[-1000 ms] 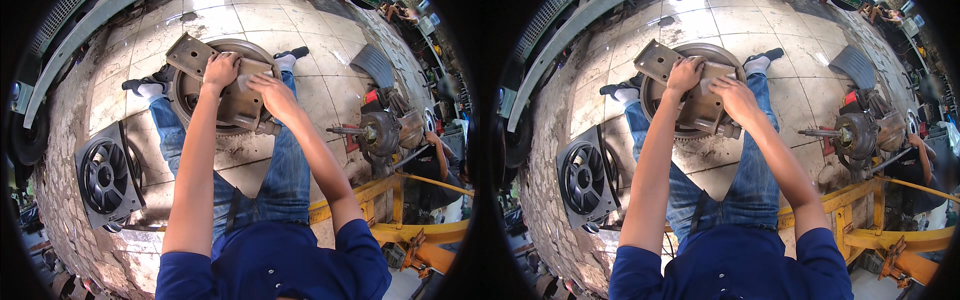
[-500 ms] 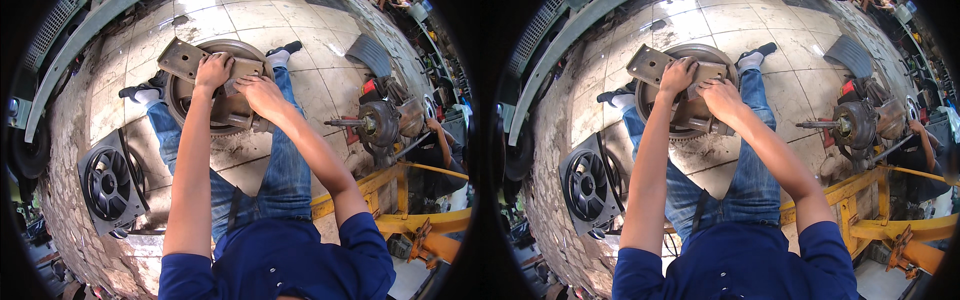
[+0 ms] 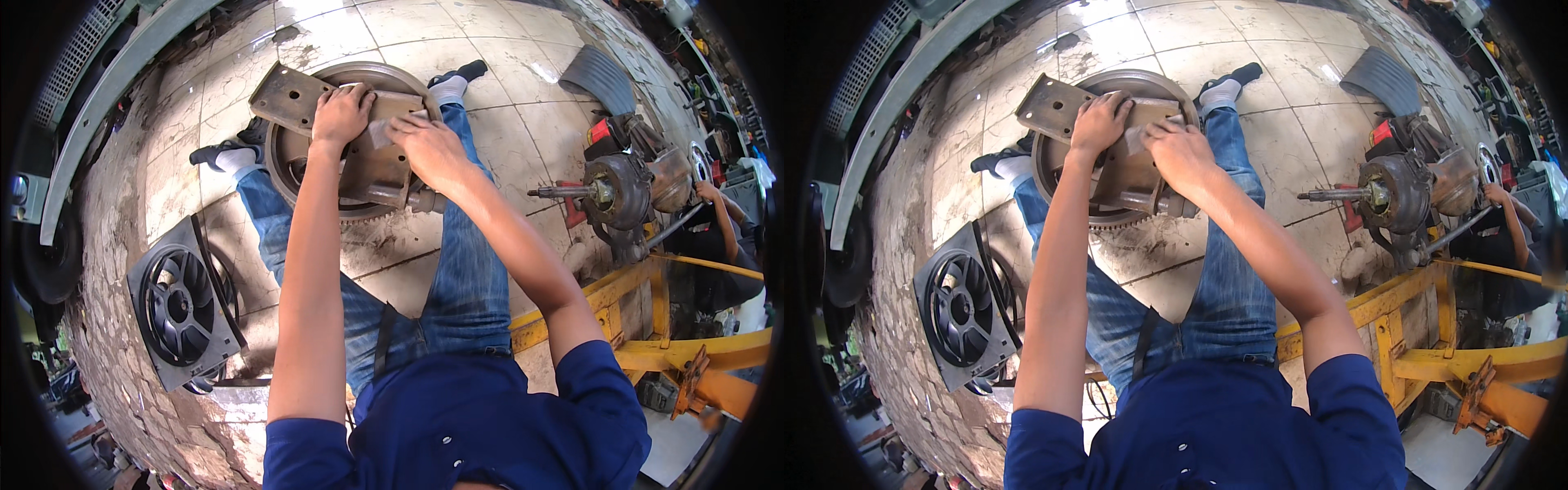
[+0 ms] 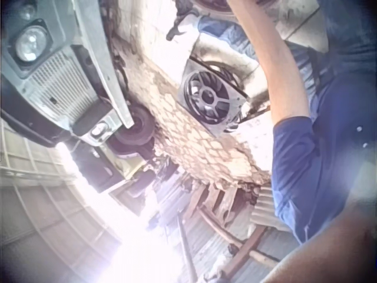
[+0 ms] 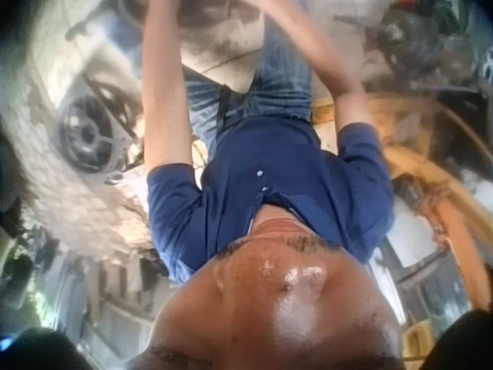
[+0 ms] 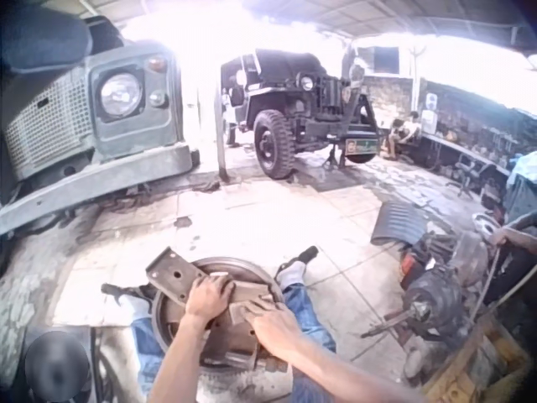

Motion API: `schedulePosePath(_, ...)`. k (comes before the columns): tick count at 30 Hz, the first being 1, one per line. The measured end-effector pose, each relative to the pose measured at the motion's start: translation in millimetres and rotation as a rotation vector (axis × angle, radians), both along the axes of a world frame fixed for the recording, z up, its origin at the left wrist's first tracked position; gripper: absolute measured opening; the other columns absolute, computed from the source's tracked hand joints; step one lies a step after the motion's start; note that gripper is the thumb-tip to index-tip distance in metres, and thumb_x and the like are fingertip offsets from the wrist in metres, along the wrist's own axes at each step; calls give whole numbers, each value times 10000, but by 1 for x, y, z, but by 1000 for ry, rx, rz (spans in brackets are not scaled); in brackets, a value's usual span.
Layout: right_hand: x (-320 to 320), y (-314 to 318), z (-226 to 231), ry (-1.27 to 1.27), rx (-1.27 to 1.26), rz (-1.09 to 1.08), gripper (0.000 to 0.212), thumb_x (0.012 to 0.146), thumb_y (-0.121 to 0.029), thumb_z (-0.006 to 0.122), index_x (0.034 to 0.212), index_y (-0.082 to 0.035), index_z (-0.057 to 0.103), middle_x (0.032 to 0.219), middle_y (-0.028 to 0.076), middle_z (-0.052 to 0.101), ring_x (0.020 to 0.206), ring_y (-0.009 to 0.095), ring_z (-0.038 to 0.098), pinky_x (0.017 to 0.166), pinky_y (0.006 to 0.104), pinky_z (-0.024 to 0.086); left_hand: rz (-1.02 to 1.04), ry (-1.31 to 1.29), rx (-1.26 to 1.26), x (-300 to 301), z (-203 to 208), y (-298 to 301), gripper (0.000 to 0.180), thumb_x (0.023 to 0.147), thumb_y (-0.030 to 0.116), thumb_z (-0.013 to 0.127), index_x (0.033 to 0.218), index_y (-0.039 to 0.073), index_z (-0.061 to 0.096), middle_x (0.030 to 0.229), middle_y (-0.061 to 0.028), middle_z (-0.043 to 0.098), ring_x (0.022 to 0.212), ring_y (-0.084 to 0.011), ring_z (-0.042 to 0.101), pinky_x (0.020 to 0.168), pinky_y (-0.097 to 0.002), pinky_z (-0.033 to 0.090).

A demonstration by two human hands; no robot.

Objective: The person sits on the floor and uses a sanding block to scrub the surface of a metal brake assembly. They repeatedly rub the sanding block over the metal plates and edges, flipping the block to use different sides.

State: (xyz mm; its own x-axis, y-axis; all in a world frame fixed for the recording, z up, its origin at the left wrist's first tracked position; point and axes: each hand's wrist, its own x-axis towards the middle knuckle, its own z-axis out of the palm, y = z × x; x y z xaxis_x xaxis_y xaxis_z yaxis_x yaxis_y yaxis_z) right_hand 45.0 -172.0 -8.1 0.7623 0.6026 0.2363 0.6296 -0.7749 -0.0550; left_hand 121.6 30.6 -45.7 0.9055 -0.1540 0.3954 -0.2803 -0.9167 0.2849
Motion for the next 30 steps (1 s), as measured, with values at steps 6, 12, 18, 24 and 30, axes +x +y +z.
schedulePosePath(6, -6, 2, 0, 64, -19, -43, 505, 908, -57, 601, 1408, -122, 577, 1492, 90, 523, 1395, 269, 459, 1115, 460, 407, -16, -14, -27, 5, -1, 4, 398, 1018, 423, 515, 1211, 114, 674, 1192, -136, 708, 1170, -292, 639, 1093, -468, 406)
schedulePosePath(12, 0, 8, 3, 66, 9, -56, 471, 913, -91, 595, 1382, -126, 616, 1463, 123, 524, 1312, 312, 476, 1039, 467, 412, 10, 7, 23, 3, 3, 0, 421, 1012, 413, 545, 1241, 80, 665, 1243, -133, 692, 1218, -303, 619, 1081, -459, 419)
schedulePosePath(18, -1, 12, -3, 50, -3, -60, 454, 942, -140, 591, 1395, -134, 608, 1497, 164, 483, 1376, 356, 418, 1097, 510, 364, -7, 5, 18, 0, 3, 1, 418, 1009, 411, 545, 1253, 90, 657, 1257, -130, 683, 1217, -305, 617, 1084, -465, 415)
schedulePosePath(24, -2, 12, -12, 73, 58, -58, 469, 933, -123, 569, 1401, -124, 601, 1523, 205, 449, 1416, 391, 395, 1130, 568, 309, -11, 28, 11, 1, 1, 2, 348, 1009, 315, 522, 1285, 136, 637, 1278, -98, 673, 1224, -290, 608, 1085, -469, 414)
schedulePosePath(30, 2, 19, -8, 102, 39, -84, 486, 925, -99, 541, 1409, -104, 591, 1519, 228, 449, 1413, 396, 412, 1123, 580, 308, -44, 36, 25, 2, 3, 4, 409, 925, 93, 490, 1310, 157, 611, 1322, -82, 649, 1267, -272, 582, 1099, -469, 407)
